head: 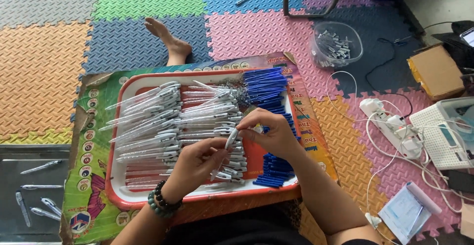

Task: Assembling ballpoint pens by manually inserting ink refills into pen barrels.

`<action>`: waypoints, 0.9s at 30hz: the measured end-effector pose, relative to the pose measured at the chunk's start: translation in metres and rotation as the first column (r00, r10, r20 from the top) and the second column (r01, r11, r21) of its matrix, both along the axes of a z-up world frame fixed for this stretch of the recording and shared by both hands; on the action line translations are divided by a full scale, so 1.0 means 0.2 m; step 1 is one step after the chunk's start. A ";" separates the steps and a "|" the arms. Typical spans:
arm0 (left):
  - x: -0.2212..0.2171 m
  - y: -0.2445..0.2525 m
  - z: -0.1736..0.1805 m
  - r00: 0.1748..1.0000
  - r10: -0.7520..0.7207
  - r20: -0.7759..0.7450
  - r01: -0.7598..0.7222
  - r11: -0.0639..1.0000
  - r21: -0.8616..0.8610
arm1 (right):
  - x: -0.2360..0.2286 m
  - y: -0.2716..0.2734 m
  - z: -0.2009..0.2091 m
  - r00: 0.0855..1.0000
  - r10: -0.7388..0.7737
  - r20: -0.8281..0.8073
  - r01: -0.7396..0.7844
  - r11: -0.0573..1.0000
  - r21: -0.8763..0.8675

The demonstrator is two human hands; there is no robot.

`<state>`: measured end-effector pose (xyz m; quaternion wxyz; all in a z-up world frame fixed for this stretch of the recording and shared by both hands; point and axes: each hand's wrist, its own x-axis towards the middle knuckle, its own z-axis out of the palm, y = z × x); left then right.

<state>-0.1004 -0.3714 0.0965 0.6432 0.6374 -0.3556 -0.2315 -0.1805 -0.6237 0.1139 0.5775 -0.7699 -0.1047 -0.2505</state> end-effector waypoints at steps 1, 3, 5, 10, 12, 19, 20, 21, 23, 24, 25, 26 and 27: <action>0.00 0.00 0.01 1.000 0.003 0.003 -0.003 1.000 -0.001 | 0.00 0.00 0.01 1.000 0.003 0.003 -0.003 1.000 -0.001; 0.01 -0.01 0.04 1.000 0.005 -0.025 -0.006 0.999 -0.048 | 0.01 -0.01 0.05 0.997 -0.011 0.072 0.018 0.995 -0.100; 0.00 0.01 0.04 0.999 0.022 -0.040 -0.024 0.998 -0.055 | 0.00 -0.07 0.06 0.988 -0.105 0.113 0.113 0.991 -0.071; 0.00 0.01 0.05 0.997 0.042 -0.072 -0.048 0.996 -0.074 | -0.05 -0.25 0.09 0.843 -0.451 0.291 0.466 0.885 0.023; 0.01 0.02 0.02 0.992 0.046 -0.120 -0.055 0.995 -0.078 | -0.12 -0.23 0.20 0.709 -0.554 0.436 0.617 0.787 -0.004; 0.02 0.02 0.03 0.990 0.098 -0.102 -0.107 0.990 -0.091 | 0.02 -0.30 0.24 0.834 -0.452 0.316 0.547 0.606 -0.578; 0.03 0.02 0.03 0.990 0.097 -0.102 -0.107 0.990 -0.095 | 0.06 -0.35 0.19 0.825 -0.434 0.362 0.553 0.489 -0.674; 0.01 0.03 0.02 0.989 0.095 -0.114 -0.106 0.990 -0.091 | 0.08 -0.39 0.12 0.822 -0.413 0.392 0.544 0.365 -0.756; 0.00 0.03 0.02 0.989 0.106 -0.108 -0.115 0.989 -0.088 | 0.14 -0.49 -0.03 0.808 -0.421 0.412 0.543 0.261 -0.798; 0.00 0.02 0.02 0.989 0.116 -0.096 -0.124 0.988 -0.090 | 0.18 -0.55 -0.09 0.791 -0.424 0.440 0.541 0.152 -0.827; 0.01 0.02 0.03 0.989 0.117 -0.095 -0.125 0.988 -0.092 | 0.17 -0.56 -0.10 0.791 -0.422 0.442 0.542 0.150 -0.827; 0.02 0.02 0.04 0.987 0.117 -0.110 -0.128 0.987 -0.092 | 0.16 -0.57 -0.12 0.797 -0.436 0.419 0.523 0.150 -0.839; 0.01 0.03 0.04 0.984 0.120 -0.133 -0.132 0.988 -0.085 | 0.14 -0.57 -0.15 0.805 -0.451 0.386 0.497 0.156 -0.854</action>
